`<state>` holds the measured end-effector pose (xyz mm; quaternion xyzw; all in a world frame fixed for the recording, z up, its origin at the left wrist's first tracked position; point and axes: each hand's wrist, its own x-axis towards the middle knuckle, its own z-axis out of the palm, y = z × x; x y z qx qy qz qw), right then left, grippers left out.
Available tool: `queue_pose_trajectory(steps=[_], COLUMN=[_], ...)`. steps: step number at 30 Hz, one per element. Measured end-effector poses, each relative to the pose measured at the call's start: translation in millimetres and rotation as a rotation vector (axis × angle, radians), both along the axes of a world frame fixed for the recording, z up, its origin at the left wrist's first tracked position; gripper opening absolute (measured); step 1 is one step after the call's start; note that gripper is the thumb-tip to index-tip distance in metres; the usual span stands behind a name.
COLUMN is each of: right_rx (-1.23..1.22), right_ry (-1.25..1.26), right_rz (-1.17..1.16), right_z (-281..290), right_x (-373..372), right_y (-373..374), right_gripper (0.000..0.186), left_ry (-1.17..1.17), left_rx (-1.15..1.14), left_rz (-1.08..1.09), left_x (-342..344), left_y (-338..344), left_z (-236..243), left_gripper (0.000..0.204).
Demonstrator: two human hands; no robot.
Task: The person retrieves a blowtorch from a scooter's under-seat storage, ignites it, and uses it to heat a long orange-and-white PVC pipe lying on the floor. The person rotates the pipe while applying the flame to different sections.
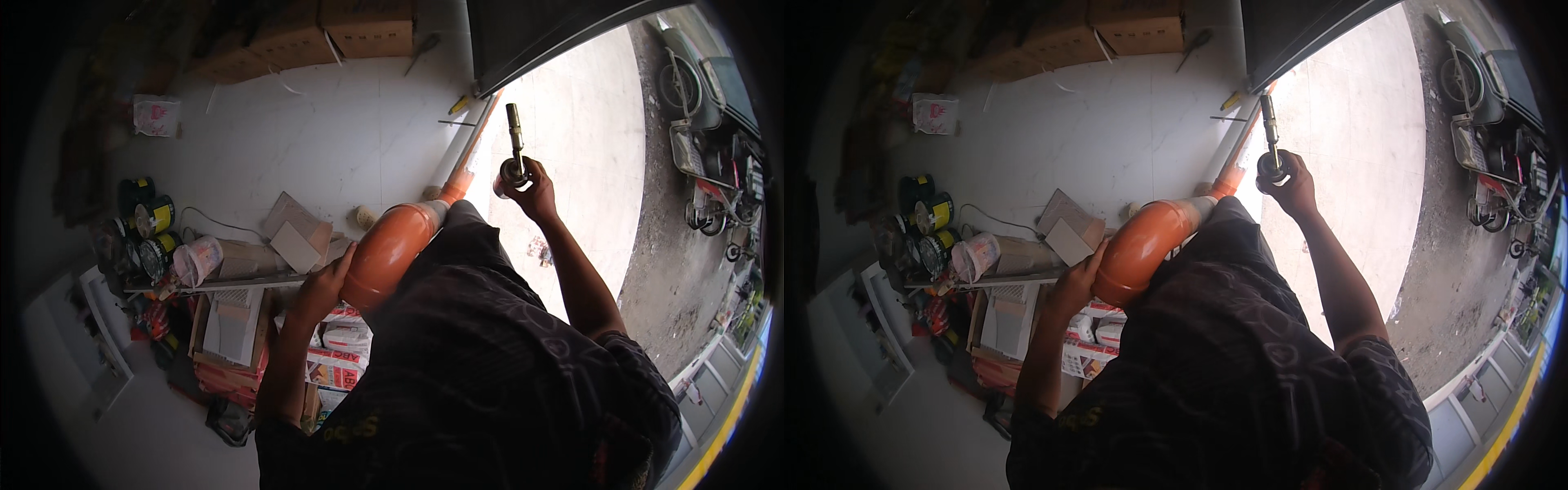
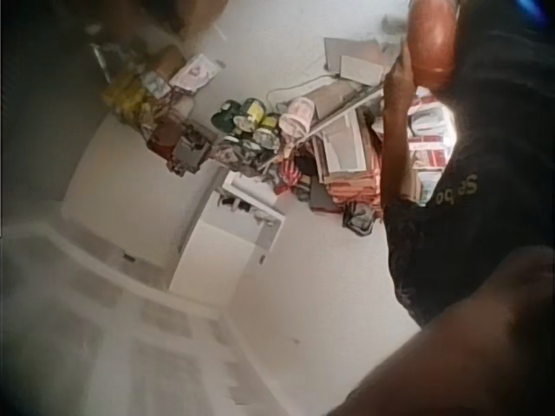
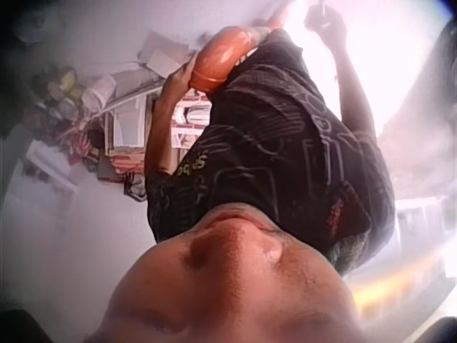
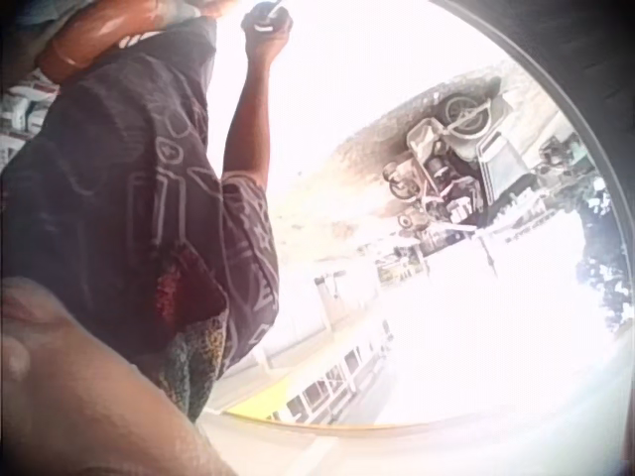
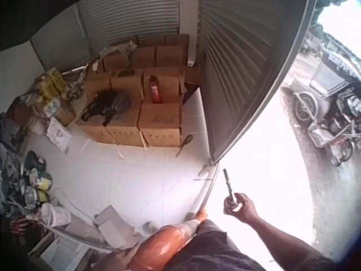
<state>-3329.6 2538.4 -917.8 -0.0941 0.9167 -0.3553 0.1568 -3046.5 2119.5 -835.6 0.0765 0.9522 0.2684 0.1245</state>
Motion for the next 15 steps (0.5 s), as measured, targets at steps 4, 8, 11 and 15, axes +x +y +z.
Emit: queue_pose_trajectory(steps=[4, 8, 11, 15], right_rx=[0.006, 0.002, -0.006, -0.025], right_ry=[0.017, 0.106, 0.113, 0.051], right_rz=[-0.052, -0.174, -0.228, -0.264], right_z=[10.4, 24.2, 32.0, 27.9], right_x=[11.3, 44.0, 69.9, 93.6], right_y=[-57.2, -115.5, -157.4, -217.4], right_gripper=[0.068, 0.066, 0.067, 0.069], left_ry=[-0.153, -0.201, -0.106, -0.075], left_rx=[0.128, 0.178, 0.202, 0.171], left_rz=[0.089, 0.021, -0.069, -0.126], left_x=[0.6, -10.5, -10.9, -1.1], left_y=[-52.4, -114.1, -158.0, -218.6], left_z=[-14.6, -28.5, -29.5, -19.6], left_gripper=[0.089, 0.089, 0.091, 0.092])
